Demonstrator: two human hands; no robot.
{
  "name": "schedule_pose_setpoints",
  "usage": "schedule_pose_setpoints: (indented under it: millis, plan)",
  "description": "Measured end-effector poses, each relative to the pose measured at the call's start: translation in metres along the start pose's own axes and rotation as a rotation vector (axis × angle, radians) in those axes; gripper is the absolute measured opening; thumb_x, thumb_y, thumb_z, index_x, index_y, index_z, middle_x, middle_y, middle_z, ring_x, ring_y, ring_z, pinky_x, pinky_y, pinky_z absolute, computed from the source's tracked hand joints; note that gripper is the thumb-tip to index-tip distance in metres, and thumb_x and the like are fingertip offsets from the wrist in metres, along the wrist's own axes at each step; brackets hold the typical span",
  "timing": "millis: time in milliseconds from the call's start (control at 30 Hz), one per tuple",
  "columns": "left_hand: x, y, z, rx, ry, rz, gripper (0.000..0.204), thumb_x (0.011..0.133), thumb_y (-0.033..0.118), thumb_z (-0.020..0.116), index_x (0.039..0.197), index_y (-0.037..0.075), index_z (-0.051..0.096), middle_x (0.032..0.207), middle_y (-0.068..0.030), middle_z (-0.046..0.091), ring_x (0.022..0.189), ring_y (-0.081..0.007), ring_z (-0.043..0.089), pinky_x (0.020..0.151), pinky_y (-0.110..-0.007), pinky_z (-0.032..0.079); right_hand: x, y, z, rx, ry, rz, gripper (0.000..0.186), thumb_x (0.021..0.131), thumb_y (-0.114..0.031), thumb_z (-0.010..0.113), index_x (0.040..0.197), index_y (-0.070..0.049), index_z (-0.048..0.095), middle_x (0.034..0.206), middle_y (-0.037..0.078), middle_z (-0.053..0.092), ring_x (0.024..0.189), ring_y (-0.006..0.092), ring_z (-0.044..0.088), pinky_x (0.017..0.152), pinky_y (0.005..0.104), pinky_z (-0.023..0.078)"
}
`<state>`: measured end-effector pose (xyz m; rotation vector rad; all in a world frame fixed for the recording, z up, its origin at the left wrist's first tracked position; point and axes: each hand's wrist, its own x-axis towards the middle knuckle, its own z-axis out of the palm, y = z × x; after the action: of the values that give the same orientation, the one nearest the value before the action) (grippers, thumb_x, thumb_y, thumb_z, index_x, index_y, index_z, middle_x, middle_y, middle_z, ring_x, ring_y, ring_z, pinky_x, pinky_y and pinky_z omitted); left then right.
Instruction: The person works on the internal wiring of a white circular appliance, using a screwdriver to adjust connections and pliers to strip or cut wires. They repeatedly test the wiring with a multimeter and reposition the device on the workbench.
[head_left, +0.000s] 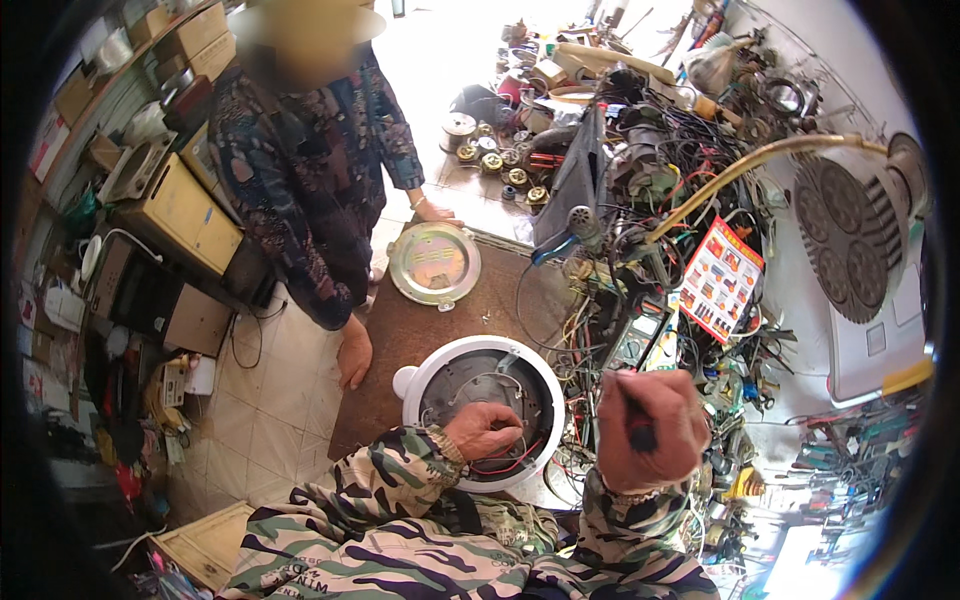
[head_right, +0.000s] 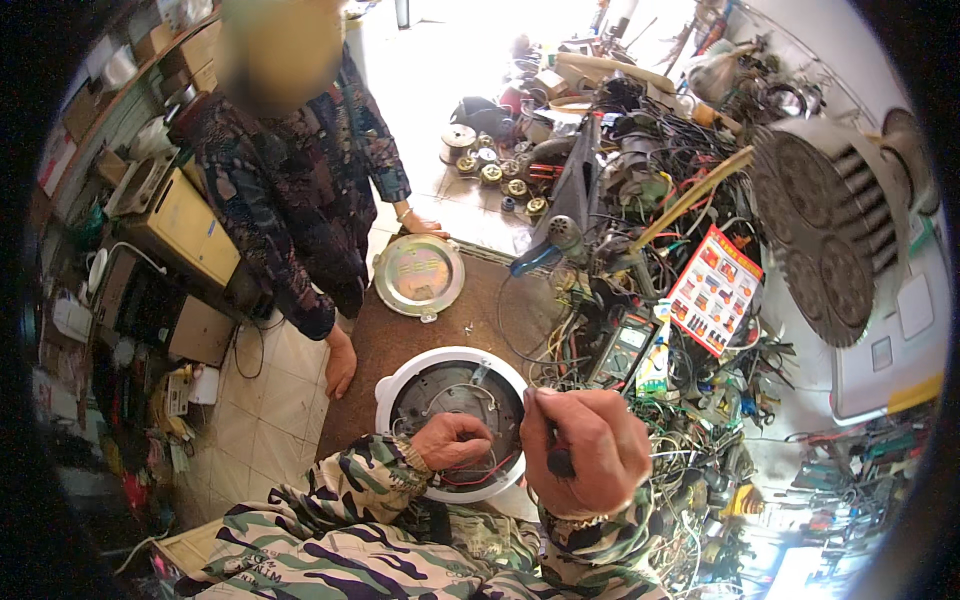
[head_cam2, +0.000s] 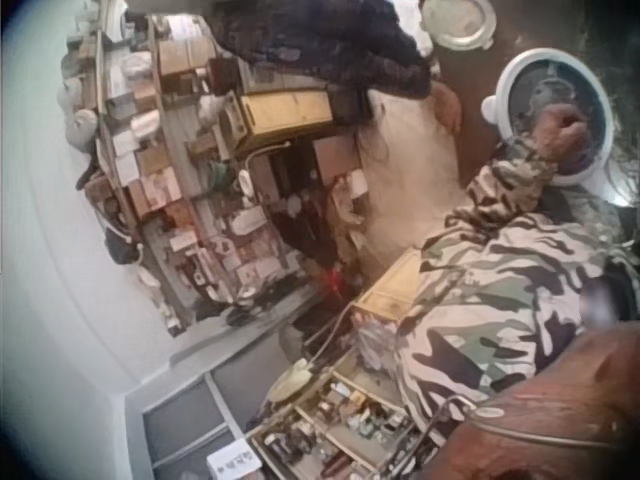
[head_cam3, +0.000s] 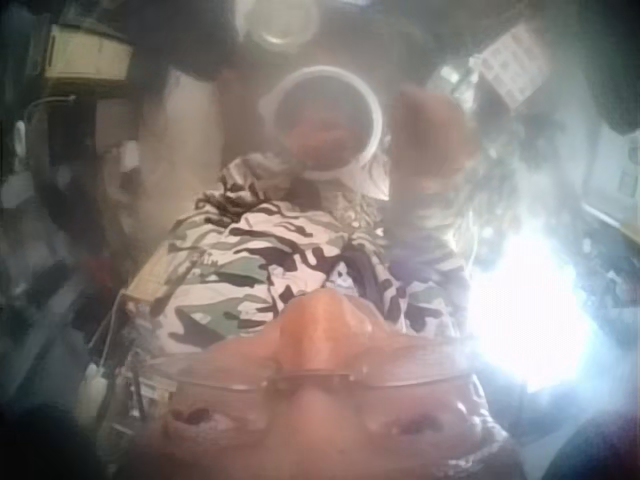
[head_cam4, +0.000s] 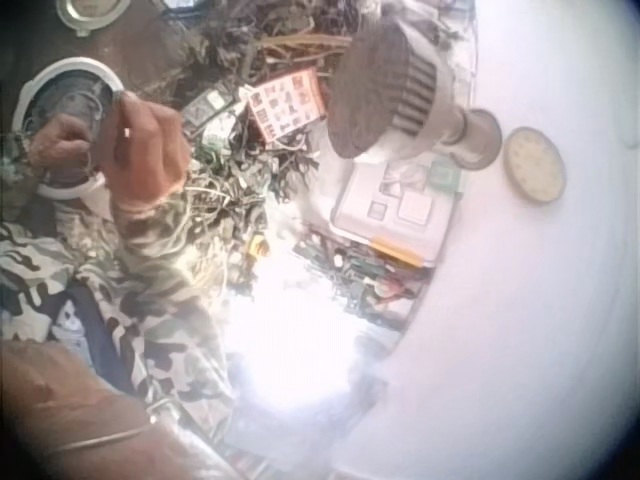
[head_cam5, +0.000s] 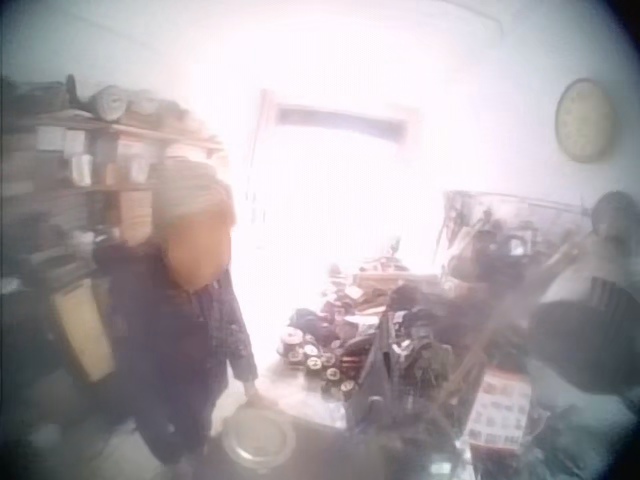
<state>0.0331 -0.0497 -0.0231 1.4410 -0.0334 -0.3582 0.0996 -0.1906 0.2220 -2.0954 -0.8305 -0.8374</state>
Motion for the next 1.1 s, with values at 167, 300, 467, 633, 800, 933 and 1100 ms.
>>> schedule_pose_setpoints:
  millis: [167,300,467,633,800,933,1100]
  plan:
    - [-0.003,0.021,0.000,0.010,-0.005,-0.082,0.019,0.090,0.017,0.071,0.098,0.000,0.072,0.081,-0.0081,0.071,0.075,-0.0132,0.066,0.069,-0.029,0.053,0.043,-0.019,0.029,0.065,0.051,-0.088,0.037,0.070,0.004,0.086,0.103,-0.001,0.070,0.075,0.010,0.066,0.055,0.0161,0.059,0.047,0.0272,0.045]
    - [-0.004,0.018,0.000,0.020,0.019,0.003,0.016,0.091,0.014,0.070,0.096,-0.001,0.071,0.077,-0.0082,0.069,0.070,-0.0126,0.065,0.063,-0.029,0.052,0.056,-0.018,0.055,0.216,0.133,-0.169,0.034,0.072,0.007,0.083,0.102,0.000,0.071,0.076,0.012,0.067,0.056,0.0161,0.060,0.048,0.0274,0.046]
    - [-0.003,0.021,0.002,0.036,0.019,-0.005,0.014,0.091,0.014,0.069,0.094,0.001,0.071,0.080,-0.0070,0.069,0.070,-0.0144,0.065,0.064,-0.031,0.052,0.065,-0.013,0.069,0.202,0.144,-0.187,0.030,0.072,0.009,0.080,0.099,0.000,0.071,0.078,0.013,0.068,0.055,0.0148,0.062,0.046,0.0256,0.046]
    - [-0.004,0.026,-0.003,0.101,-0.005,-0.029,0.015,0.091,0.015,0.068,0.093,0.000,0.070,0.077,-0.0082,0.068,0.068,-0.0164,0.066,0.064,-0.032,0.053,0.064,-0.013,0.068,0.147,0.051,-0.068,0.029,0.073,0.009,0.080,0.099,0.000,0.071,0.077,0.011,0.068,0.056,0.0132,0.060,0.047,0.0246,0.045]
    - [-0.002,0.017,-0.003,0.105,-0.003,0.023,0.014,0.090,0.013,0.068,0.093,0.000,0.070,0.079,-0.0092,0.067,0.069,-0.0166,0.067,0.062,-0.032,0.053,0.062,-0.007,0.064,0.086,0.017,-0.068,0.034,0.077,0.004,0.081,0.108,0.000,0.067,0.073,0.009,0.063,0.054,0.0119,0.056,0.049,0.0240,0.044]
    - [-0.001,0.020,-0.002,0.093,-0.017,0.018,0.014,0.091,0.013,0.068,0.094,-0.001,0.070,0.082,-0.0092,0.067,0.069,-0.0164,0.067,0.062,-0.032,0.054,0.053,-0.001,0.061,0.097,0.032,-0.044,0.038,0.078,0.004,0.081,0.112,0.000,0.065,0.074,0.008,0.062,0.056,0.0116,0.057,0.051,0.0233,0.044]
    - [-0.002,0.021,0.000,0.044,-0.019,-0.019,0.013,0.091,0.011,0.067,0.093,-0.002,0.069,0.081,-0.0085,0.066,0.068,-0.0152,0.066,0.060,-0.031,0.052,0.042,-0.004,0.059,0.222,0.131,0.157,0.037,0.081,0.002,0.080,0.113,-0.001,0.064,0.075,0.008,0.062,0.058,0.0100,0.056,0.053,0.0226,0.045]
